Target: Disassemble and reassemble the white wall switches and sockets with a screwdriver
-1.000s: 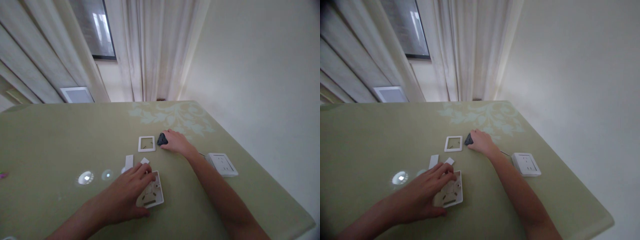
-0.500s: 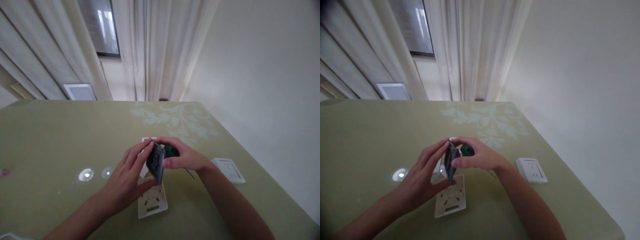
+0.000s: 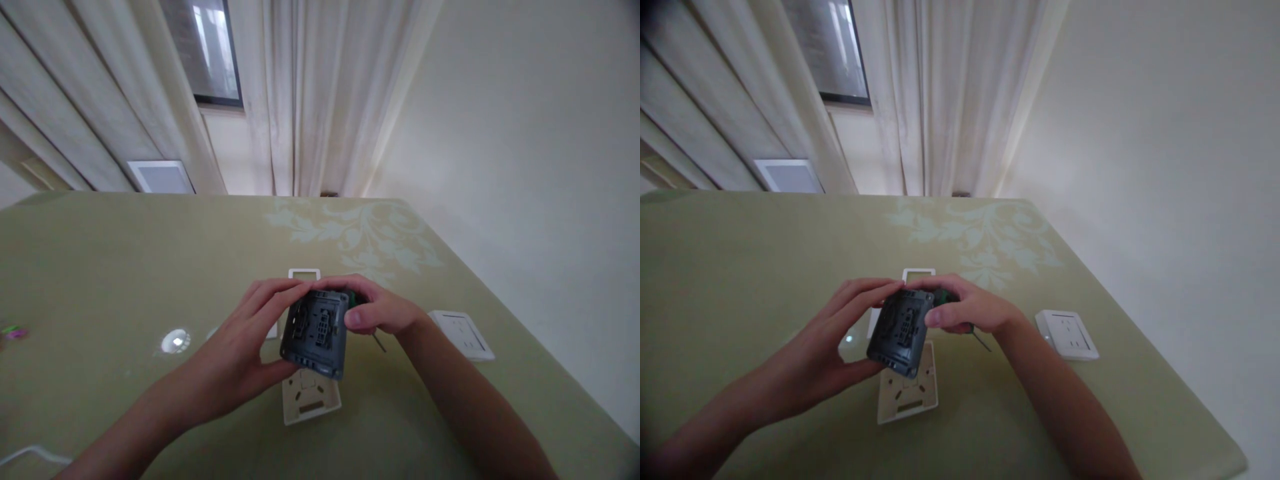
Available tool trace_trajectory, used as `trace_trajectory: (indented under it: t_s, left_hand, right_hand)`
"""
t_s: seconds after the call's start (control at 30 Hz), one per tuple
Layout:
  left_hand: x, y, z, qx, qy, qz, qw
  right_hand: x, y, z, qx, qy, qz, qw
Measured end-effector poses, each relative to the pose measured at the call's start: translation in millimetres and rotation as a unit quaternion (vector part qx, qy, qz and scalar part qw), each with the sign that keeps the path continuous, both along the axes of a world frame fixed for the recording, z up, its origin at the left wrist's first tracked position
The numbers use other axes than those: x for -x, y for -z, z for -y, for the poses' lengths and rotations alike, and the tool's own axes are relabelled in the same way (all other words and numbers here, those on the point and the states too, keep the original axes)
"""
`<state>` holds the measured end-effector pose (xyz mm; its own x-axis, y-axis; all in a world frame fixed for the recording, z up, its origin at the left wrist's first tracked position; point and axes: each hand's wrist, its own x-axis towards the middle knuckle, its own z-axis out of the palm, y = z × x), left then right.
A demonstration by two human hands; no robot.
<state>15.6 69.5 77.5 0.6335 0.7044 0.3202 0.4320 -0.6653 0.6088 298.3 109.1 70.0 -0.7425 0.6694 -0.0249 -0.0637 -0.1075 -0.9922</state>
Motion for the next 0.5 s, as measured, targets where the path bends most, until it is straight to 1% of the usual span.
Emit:
trace_trajectory:
  t_s: [0.07,0.1,0.2,0.27,0.3,0.37,0.43,0.5]
  left_hand:
    - [3,-3.4,0,0.019,0.004,0.001,1.000]
    - [4,-4.4,0,0.021,0.004,-0.001,1.000]
    - [4,-6.0,-1,0.010,-0.004,-0.015,1.000]
    - [4,-6.6,-1,-0.004,-0.023,-0.035,0.999]
    - [3,-6.7,-1,-0.013,-0.035,-0.047,0.998]
    - [2,-5.9,-2,-0.023,-0.056,-0.074,0.995]
    - [1,-3.7,-2,-0.023,-0.068,-0.095,0.993]
    - [0,-1.1,-2,-0.014,-0.071,-0.104,0.992]
  right_hand:
    - [-3,1.5,2,0.044,-0.002,-0.011,0.999]
    - [-4,1.9,2,0.052,0.001,-0.012,0.999]
    - [-4,-0.5,1,0.051,-0.003,0.007,0.999]
    - [-3,-6.7,1,0.031,0.003,0.033,0.999]
    - [-2,-11.5,1,-0.002,0.012,0.058,0.998]
    - [3,-22.6,3,-0.113,0.034,0.127,0.985]
    - [9,-32.7,9,-0.232,0.043,0.198,0.951]
    - [17,-38.6,17,-0.299,0.042,0.261,0.917]
